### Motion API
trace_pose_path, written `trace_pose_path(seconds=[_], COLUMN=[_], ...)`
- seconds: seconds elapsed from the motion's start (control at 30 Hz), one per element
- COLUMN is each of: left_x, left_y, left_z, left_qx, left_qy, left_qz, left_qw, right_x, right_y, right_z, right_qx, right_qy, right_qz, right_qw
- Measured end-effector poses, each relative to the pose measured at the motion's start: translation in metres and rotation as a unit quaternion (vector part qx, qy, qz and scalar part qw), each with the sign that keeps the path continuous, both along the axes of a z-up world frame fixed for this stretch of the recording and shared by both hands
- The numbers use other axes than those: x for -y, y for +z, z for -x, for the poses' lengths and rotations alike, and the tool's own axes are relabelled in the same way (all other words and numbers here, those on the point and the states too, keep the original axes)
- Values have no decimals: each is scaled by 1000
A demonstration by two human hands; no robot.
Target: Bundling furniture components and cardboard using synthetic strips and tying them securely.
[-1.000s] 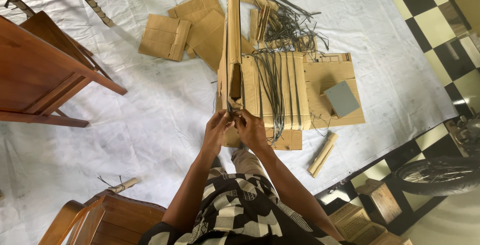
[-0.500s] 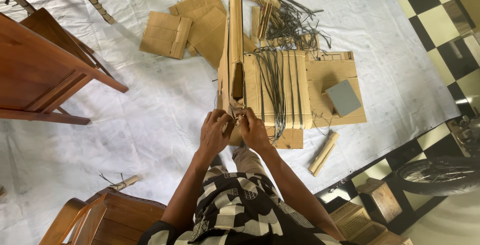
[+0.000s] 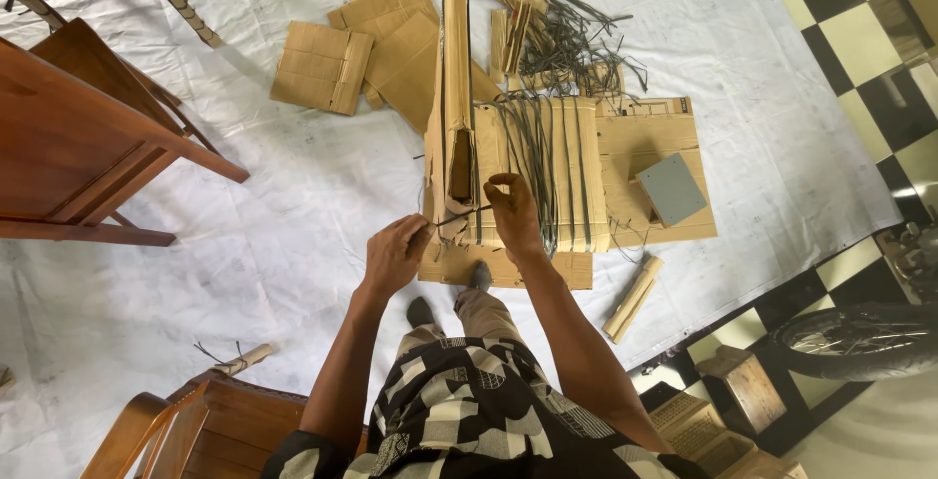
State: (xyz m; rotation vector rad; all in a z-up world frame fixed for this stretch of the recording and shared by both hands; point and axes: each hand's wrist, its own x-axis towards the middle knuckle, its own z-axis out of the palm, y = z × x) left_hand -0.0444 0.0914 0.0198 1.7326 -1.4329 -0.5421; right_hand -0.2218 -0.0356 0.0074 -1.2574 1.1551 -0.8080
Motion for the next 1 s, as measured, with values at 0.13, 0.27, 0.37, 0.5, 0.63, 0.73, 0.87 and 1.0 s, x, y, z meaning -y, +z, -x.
trace_pose_path(seconds=[0.13,0.27,0.37,0.5,0.63,0.73,0.87,1.0], left_x=[0,3,5,20,37,40,39,39], left_y=[0,-19,-72,-52,-60,-42,-25,-48], left_z=[-5,0,16,52,74,75,70,78], left_qx=[-17,-52,-153,-228,-205,-181,-170,-178], left_qy=[7,27,35,43,5,-2,-4,0], left_qz=[-5,19,121,197,258,280,276,270], left_qw=[1000,998,980,953,944,943,946,946], right_x=[11,18,26,34,44,50,49,51], right_y=[1,1,-8,-23,-48,-66,-82,-68], right_z=[-11,-18,-19,-22,-30,-32,-40,-43], right_qx=[46,80,48,9,-22,-39,-64,-100], right_qy=[-48,-76,-62,-51,-57,-59,-70,-63], right_qz=[-38,-105,-112,-87,-79,-70,-48,-29], right_qw=[997,988,991,995,995,995,994,993])
